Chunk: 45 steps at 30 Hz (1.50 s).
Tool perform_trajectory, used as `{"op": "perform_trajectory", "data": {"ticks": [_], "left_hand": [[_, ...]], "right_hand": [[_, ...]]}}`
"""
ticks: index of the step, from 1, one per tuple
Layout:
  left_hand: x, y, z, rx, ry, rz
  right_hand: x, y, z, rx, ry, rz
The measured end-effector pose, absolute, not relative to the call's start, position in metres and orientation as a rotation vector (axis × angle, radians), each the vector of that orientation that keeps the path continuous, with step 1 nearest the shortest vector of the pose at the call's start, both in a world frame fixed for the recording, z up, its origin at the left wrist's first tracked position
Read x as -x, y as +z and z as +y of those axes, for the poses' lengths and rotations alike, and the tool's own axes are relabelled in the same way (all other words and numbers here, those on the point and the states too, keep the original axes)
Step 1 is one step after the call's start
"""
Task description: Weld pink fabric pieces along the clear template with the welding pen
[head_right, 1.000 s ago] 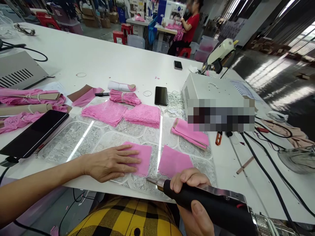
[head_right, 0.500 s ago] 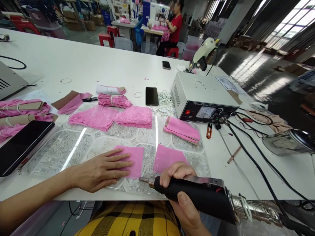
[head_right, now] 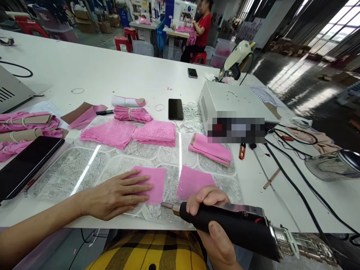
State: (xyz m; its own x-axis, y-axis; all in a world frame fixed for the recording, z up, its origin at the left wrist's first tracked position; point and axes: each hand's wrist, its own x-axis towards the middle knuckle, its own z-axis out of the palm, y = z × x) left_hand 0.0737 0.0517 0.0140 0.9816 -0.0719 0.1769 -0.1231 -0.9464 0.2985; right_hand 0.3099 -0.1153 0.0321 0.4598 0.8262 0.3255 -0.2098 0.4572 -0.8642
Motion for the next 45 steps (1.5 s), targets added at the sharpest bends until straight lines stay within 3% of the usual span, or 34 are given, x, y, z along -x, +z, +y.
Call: {"op": "perform_trajectory", "data": {"ticks": [36, 45], "left_hand": [[-0.072, 0.01, 0.049, -2.8, 0.244, -0.12], [-0.029, 0.02, 0.069, -2.692, 0.353, 0.213]], "right_hand": [[-0.311, 0.032, -0.107, 0.841, 0.745, -0.898], [-0.306, 0.038, -0.105, 0.939, 0.685, -0.804]]}}
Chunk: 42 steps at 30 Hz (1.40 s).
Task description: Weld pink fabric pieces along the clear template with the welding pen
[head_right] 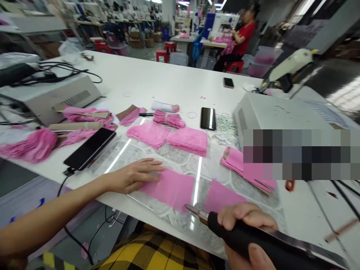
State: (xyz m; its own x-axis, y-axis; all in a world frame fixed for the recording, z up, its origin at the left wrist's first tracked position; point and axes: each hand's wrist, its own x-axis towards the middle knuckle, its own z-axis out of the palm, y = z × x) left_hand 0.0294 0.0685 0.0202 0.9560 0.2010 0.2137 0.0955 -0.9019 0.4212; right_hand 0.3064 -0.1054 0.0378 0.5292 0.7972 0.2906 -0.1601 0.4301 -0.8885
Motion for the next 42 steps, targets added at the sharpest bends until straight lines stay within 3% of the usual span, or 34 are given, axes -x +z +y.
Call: {"op": "perform_trajectory", "data": {"ticks": [19, 42], "left_hand": [[0.001, -0.002, 0.061, -2.798, 0.191, 0.428], [0.003, -0.01, 0.059, -2.875, 0.327, 0.331]], "right_hand": [[-0.224, 0.036, -0.044, 0.718, 0.831, -1.046], [-0.237, 0.046, -0.061, 0.817, 0.793, -1.103]]}}
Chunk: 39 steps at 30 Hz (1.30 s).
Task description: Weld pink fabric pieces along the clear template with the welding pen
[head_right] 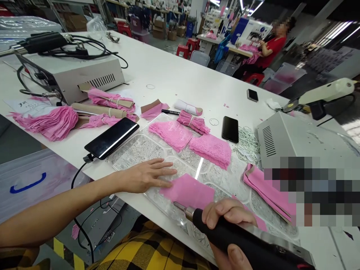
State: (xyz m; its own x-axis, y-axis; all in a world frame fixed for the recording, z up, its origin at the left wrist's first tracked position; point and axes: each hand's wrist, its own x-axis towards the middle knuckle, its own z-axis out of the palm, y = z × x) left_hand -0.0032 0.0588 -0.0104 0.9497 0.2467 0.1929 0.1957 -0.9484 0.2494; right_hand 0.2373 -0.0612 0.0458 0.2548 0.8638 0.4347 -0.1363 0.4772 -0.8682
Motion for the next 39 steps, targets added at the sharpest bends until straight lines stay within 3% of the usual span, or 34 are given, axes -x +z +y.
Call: {"op": "perform_trajectory", "data": {"ticks": [39], "left_hand": [[0.003, -0.01, 0.057, -2.899, 0.383, 0.364]], "right_hand": [[-0.221, 0.037, -0.051, 0.916, 0.736, -1.147]]}}
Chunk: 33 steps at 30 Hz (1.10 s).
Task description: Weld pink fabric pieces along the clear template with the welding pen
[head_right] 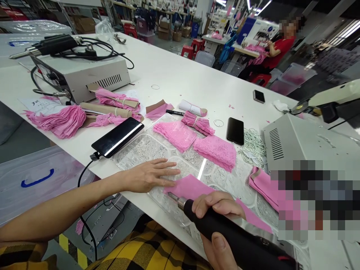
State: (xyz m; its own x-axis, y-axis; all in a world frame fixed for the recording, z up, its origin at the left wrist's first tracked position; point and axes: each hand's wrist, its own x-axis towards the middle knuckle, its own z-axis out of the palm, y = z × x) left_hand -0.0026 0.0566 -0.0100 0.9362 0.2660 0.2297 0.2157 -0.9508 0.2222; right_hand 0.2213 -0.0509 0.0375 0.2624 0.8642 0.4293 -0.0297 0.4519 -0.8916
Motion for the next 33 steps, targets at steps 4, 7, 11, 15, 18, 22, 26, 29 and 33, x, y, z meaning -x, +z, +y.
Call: {"op": "perform_trajectory", "data": {"ticks": [4, 7, 11, 15, 18, 22, 26, 29, 33], "left_hand": [[0.002, -0.01, 0.057, -2.885, 0.366, 0.385], [0.002, -0.01, 0.057, -2.882, 0.371, 0.384], [0.002, -0.012, 0.057, -2.873, 0.418, 0.372], [0.002, -0.012, 0.057, -2.874, 0.443, 0.365], [0.002, -0.01, 0.057, -2.885, 0.402, 0.388], [0.001, -0.008, 0.056, -2.889, 0.38, 0.413], [0.002, -0.01, 0.056, -2.879, 0.497, 0.439], [0.004, -0.011, 0.056, -2.827, 0.702, 0.452], [0.006, -0.011, 0.057, -2.731, 0.878, 0.384]], "right_hand": [[-0.212, 0.037, -0.045, 0.813, 0.803, -1.175], [-0.208, 0.035, -0.042, 0.736, 0.837, -1.184], [-0.206, 0.034, -0.04, 0.719, 0.841, -1.187], [-0.207, 0.035, -0.039, 0.712, 0.853, -1.193], [-0.206, 0.038, -0.038, 0.693, 0.843, -1.23], [-0.206, 0.038, -0.036, 0.675, 0.837, -1.257], [-0.208, 0.036, -0.036, 0.705, 0.817, -1.219], [-0.209, 0.035, -0.033, 0.721, 0.764, -1.154], [-0.209, 0.034, -0.027, 0.737, 0.713, -1.084]]}}
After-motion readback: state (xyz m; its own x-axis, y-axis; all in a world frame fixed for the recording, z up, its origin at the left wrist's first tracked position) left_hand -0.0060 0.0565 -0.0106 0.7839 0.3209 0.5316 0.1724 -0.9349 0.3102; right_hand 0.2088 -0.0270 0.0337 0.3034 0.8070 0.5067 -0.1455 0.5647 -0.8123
